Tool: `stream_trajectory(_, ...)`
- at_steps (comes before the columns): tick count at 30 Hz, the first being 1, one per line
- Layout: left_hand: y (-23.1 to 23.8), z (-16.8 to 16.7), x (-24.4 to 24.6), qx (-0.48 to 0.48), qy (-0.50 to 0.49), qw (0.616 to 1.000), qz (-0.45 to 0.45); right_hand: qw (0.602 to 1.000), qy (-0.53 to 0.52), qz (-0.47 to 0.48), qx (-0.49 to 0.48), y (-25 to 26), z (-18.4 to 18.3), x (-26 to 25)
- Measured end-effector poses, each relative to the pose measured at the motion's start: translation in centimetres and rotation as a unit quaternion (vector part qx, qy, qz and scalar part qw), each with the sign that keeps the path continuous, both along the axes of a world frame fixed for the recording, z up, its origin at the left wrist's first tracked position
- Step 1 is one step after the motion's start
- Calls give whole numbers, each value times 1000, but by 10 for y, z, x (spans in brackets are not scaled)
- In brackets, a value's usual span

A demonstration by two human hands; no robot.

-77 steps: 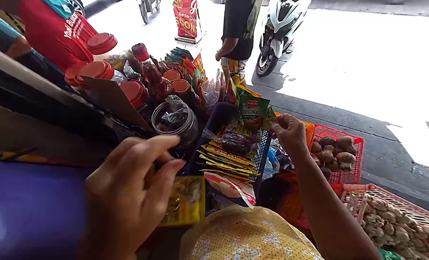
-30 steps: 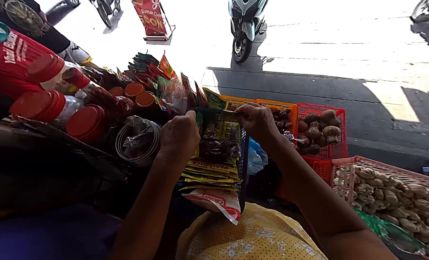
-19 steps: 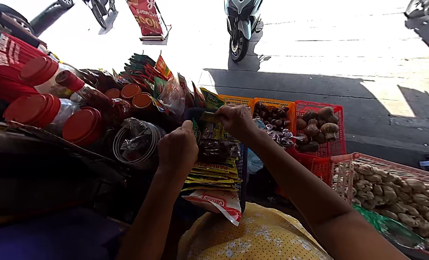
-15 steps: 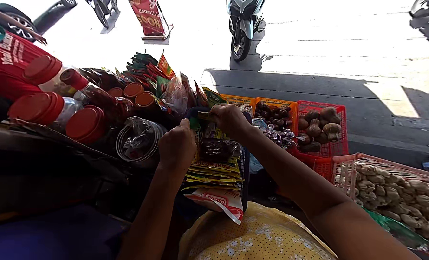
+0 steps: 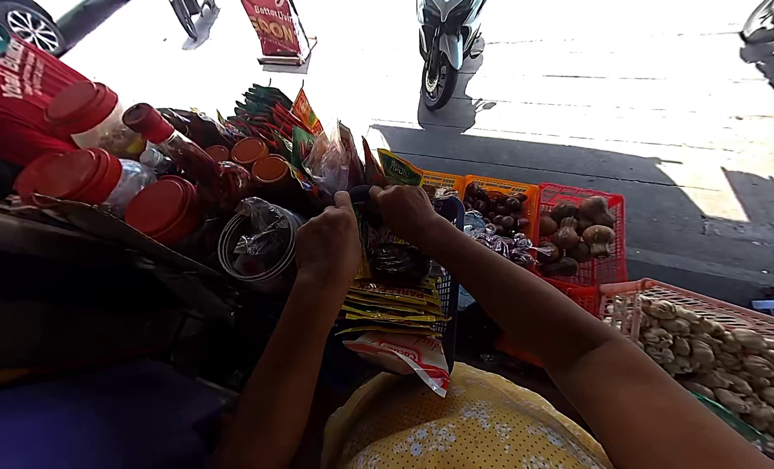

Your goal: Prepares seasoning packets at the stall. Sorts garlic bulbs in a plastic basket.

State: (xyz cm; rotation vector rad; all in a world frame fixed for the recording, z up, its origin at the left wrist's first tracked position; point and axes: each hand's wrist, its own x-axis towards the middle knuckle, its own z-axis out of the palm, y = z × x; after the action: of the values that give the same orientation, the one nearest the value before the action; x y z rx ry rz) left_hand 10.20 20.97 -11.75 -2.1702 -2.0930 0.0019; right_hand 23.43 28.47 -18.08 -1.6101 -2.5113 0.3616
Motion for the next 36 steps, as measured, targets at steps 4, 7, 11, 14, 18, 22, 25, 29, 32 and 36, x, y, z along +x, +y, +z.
stream_trajectory(4,-8,25,-10,32,-143,989,-33,989,135,-28,49,-24,10,24)
stream_trajectory(7,-21,41,-22,60,-353,928,-106,923,381,-40,12,-62,28,44)
stream_trajectory(11,-31,44,-29,-68,-603,783,-139,785,604,-20,-138,-109,40,57)
stream_trajectory(14,-39,32,-24,-115,-677,710,-153,768,627,-13,-131,-132,30,57)
stream_trajectory(18,-49,21,-15,-112,-717,673,-142,803,589,32,-87,-148,19,56)
stream_trajectory(22,-57,16,-1,-90,-744,651,-122,764,630,41,-129,-155,17,55)
stream_trajectory(25,-61,18,0,-108,-761,626,-130,670,703,80,-223,-154,11,67)
stream_trajectory(29,-68,28,-4,-202,-735,619,-190,618,724,96,-293,-150,15,74)
stream_trajectory(32,-76,37,0,-195,-673,689,-183,655,666,86,-346,-153,29,82)
stream_trajectory(36,-80,39,-4,-192,-583,767,-190,714,603,89,-344,-153,42,95)
